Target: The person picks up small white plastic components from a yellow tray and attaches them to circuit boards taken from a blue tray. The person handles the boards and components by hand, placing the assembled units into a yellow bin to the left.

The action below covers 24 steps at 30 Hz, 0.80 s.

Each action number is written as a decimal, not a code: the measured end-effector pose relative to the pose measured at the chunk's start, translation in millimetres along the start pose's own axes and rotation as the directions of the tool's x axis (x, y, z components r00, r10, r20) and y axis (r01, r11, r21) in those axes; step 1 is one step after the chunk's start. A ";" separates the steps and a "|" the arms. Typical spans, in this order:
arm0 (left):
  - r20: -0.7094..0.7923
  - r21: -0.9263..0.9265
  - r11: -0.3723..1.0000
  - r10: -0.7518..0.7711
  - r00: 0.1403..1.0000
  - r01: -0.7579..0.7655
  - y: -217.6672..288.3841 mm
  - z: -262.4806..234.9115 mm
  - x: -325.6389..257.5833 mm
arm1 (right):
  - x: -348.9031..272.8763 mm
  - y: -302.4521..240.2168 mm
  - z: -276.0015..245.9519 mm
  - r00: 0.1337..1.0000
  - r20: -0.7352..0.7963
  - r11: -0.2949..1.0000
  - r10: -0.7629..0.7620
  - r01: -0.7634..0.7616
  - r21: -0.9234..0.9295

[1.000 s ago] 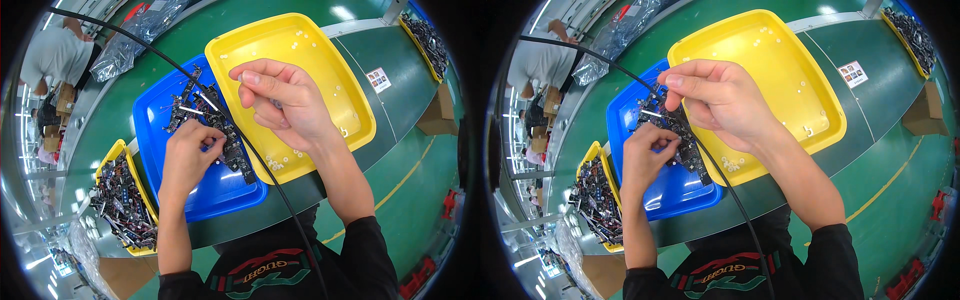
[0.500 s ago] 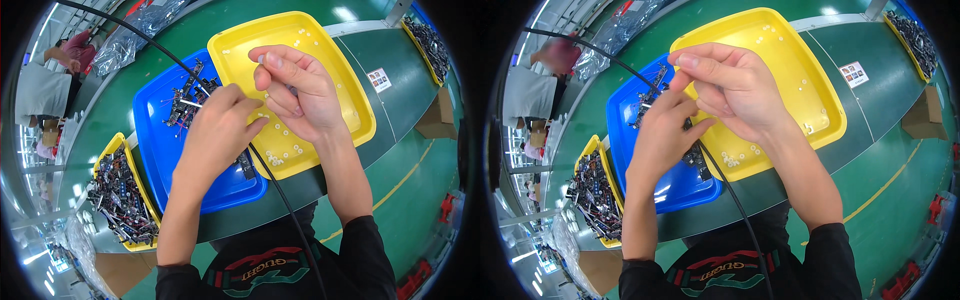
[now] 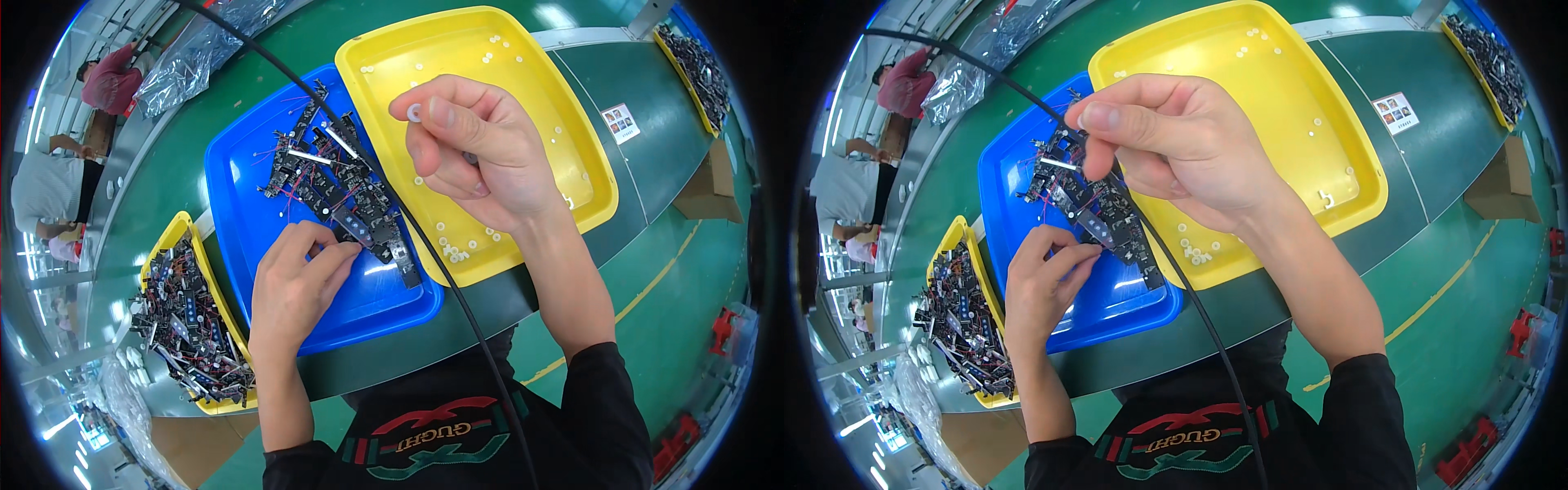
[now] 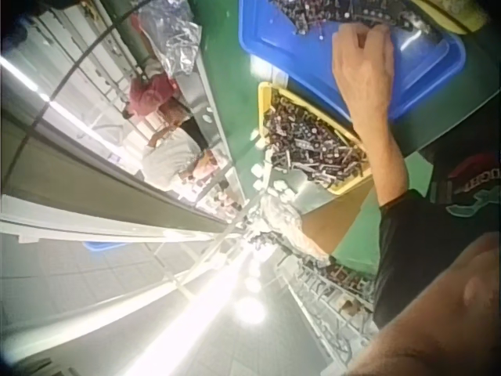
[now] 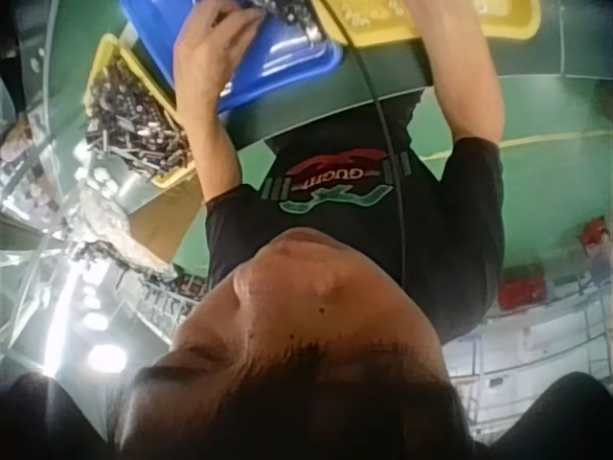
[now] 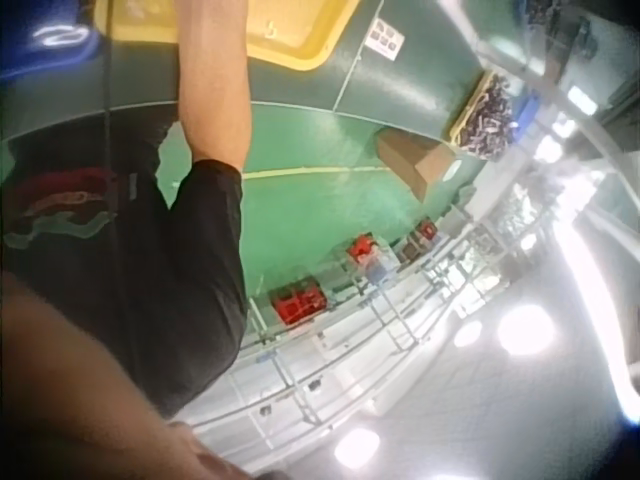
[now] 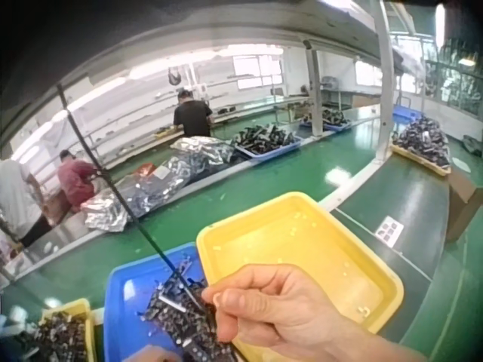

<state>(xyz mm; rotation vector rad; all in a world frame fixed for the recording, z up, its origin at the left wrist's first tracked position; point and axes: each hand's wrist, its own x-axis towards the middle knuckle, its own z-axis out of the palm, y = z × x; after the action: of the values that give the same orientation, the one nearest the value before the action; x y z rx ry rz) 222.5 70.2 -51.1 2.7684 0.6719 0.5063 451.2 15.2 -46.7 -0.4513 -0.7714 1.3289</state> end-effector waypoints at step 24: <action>0.141 -0.944 -0.330 -0.350 0.926 0.019 2.0 14.9 -17.0 | -6.5 29.1 38.0 0.976 0.006 0.927 0.218 -0.205 -0.314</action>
<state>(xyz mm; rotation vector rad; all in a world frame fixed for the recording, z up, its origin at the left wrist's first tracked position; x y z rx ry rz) 214.9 58.0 -68.7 0.8191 0.3370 0.7655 403.4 10.0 -42.7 -0.7796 -0.9951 1.4239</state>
